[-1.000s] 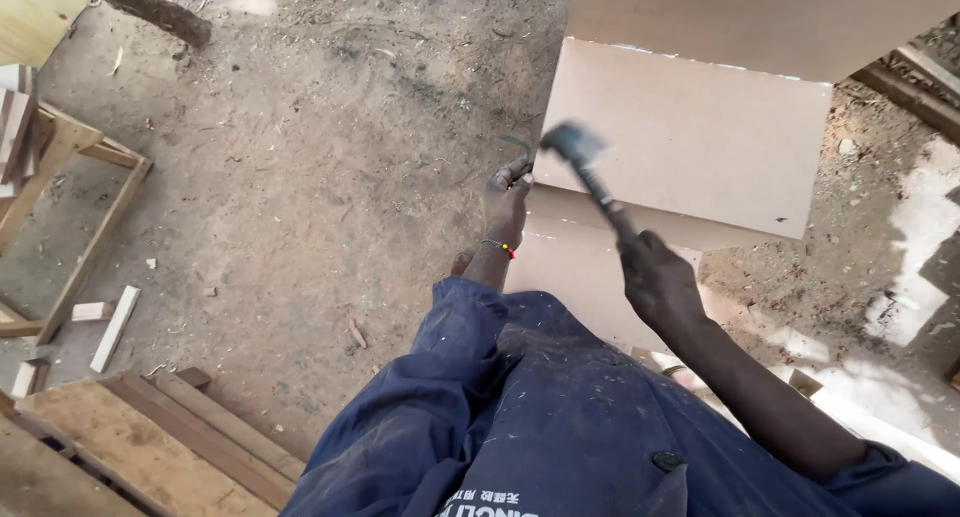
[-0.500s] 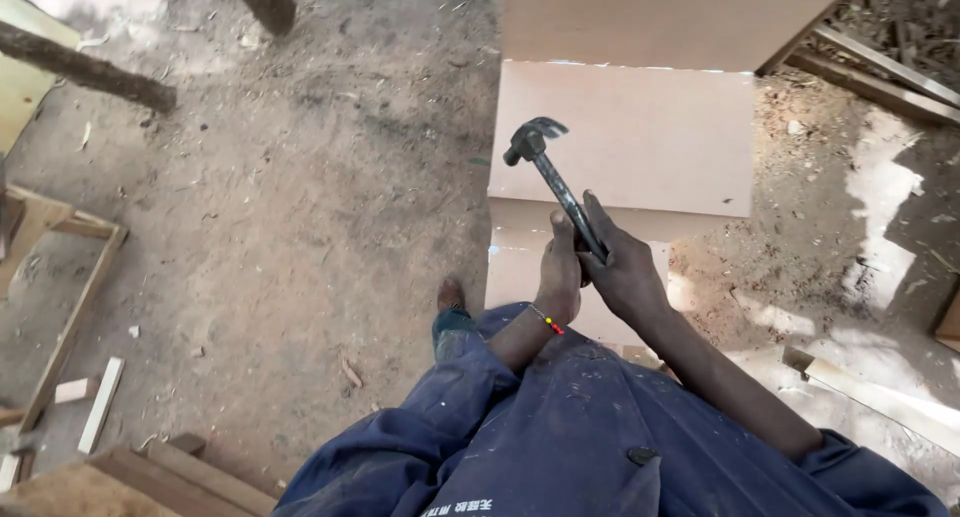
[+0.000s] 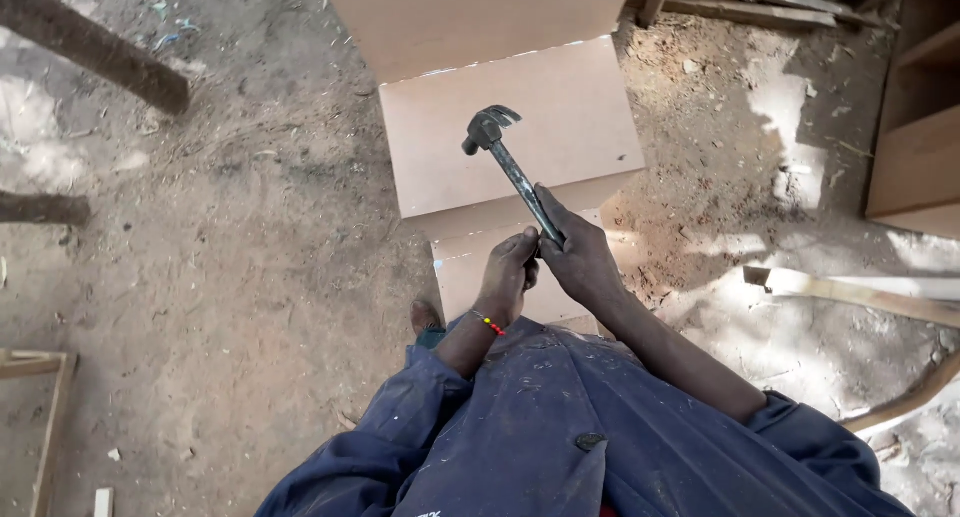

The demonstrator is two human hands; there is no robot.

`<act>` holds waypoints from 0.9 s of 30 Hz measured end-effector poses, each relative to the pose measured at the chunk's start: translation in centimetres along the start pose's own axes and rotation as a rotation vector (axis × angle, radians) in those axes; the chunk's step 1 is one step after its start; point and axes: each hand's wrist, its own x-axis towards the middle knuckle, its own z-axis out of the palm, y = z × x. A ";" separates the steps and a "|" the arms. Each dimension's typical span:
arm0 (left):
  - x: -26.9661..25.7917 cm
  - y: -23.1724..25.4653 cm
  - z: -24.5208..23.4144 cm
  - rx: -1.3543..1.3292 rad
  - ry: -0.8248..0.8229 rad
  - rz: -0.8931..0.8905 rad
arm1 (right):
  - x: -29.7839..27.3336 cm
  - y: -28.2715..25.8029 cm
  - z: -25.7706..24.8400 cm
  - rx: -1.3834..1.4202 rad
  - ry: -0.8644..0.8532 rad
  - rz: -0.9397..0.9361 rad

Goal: The person picks nails from an organizer box and hammers them into a wooden furniture frame to assemble it.

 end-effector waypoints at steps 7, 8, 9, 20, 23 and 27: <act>1.0 1.1 -0.6 0.192 -0.255 0.060 | -0.5 0.8 -1.8 0.031 0.061 0.077; 1.8 1.0 -0.3 0.196 -0.258 0.058 | -0.6 0.7 -2.2 0.035 0.065 0.078; 2.5 1.0 0.0 0.310 -0.281 0.102 | -0.7 0.6 -2.6 0.036 0.086 0.122; 10.8 2.6 4.3 0.580 -0.095 0.265 | 10.3 12.6 -6.3 0.412 0.346 0.207; 12.9 3.8 6.1 0.628 -0.037 0.272 | 9.4 14.4 -8.9 0.356 0.558 0.246; 15.1 2.4 7.9 0.615 -0.105 0.335 | 3.0 11.5 -11.6 0.313 0.586 0.102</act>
